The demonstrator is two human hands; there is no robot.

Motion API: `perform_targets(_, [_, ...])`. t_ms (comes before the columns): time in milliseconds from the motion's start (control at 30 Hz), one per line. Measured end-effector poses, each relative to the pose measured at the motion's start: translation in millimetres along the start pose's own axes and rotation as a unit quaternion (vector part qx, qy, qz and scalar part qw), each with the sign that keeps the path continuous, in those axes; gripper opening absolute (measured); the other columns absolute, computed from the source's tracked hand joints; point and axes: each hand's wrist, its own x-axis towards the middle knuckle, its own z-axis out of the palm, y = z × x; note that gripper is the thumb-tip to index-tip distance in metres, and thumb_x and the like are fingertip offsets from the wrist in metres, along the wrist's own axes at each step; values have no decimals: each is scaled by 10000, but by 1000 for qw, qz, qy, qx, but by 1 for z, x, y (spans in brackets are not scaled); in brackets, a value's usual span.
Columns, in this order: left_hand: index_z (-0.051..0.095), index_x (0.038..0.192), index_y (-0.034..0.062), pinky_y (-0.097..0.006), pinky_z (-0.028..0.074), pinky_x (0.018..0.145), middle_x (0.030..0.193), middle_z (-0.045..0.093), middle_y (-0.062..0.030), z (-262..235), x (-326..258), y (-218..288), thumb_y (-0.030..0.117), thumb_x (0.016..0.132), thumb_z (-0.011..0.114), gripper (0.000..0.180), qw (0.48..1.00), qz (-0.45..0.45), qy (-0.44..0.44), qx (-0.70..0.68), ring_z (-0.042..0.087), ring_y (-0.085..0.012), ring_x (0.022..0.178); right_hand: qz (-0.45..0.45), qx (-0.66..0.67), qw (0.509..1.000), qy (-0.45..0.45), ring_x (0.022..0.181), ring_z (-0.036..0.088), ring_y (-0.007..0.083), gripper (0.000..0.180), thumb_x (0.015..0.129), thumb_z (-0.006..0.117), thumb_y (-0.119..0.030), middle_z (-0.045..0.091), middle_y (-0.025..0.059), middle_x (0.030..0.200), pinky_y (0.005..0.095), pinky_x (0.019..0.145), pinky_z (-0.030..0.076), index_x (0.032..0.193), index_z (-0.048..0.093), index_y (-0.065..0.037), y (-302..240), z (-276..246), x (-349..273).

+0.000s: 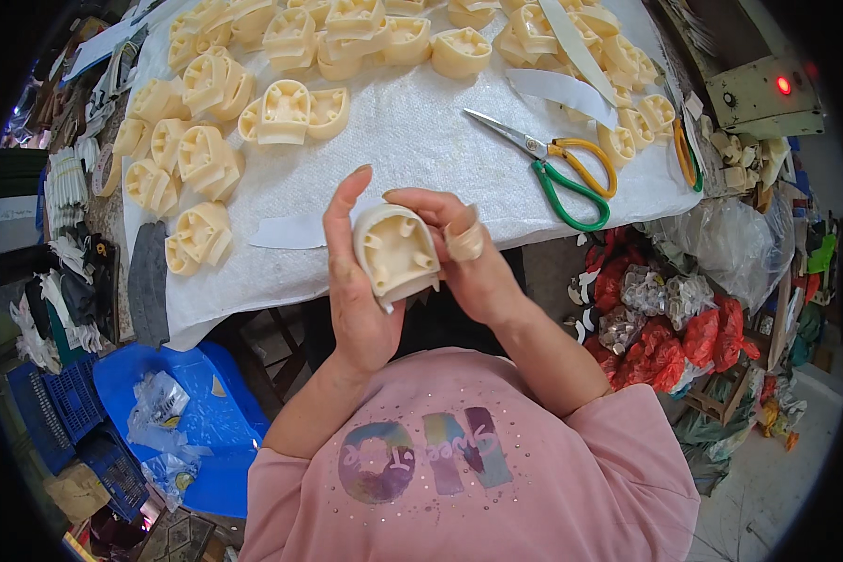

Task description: The recorder manually assembles cream-colored shoe components by attaching white strips and trimming excess material with scissors.

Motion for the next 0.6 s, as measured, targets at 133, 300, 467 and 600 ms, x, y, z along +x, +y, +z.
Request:
perform_targets(133, [222,1386,75,-290,465,800,1094,497,-120,-15,-4,-12,255,889,423,566,973,36,6,227,532,-168,963,-2,-61,998,13,841,532,151,298,927,473,-266,555,52,925,277,770,435,1116,561,-54,-5,3,7])
perform_targets(300, [203,1396,94,-288,463,804,1102,495,-119,-15,-5,-17,353,908,444,602,972,44,24,230,531,-174,968,-135,-128,982,37,844,533,171,275,928,481,-245,540,69,902,298,763,435,1109,555,-52,8,4,3])
perform_targets(467, [10,1440,103,-356,434,890,1169,478,-155,-8,4,7,645,848,441,911,993,-26,-65,94,526,-202,1021,-35,-154,987,28,798,517,148,359,945,456,-321,533,42,886,285,715,429,1170,538,-54,-11,-20,8])
perform_targets(600, [-41,1408,-14,-366,459,852,1129,496,-211,-20,3,5,603,877,412,931,924,66,-95,364,544,-278,1000,-144,-396,907,1,712,544,173,400,854,585,-303,553,67,874,310,635,448,1144,545,-31,-36,-17,10])
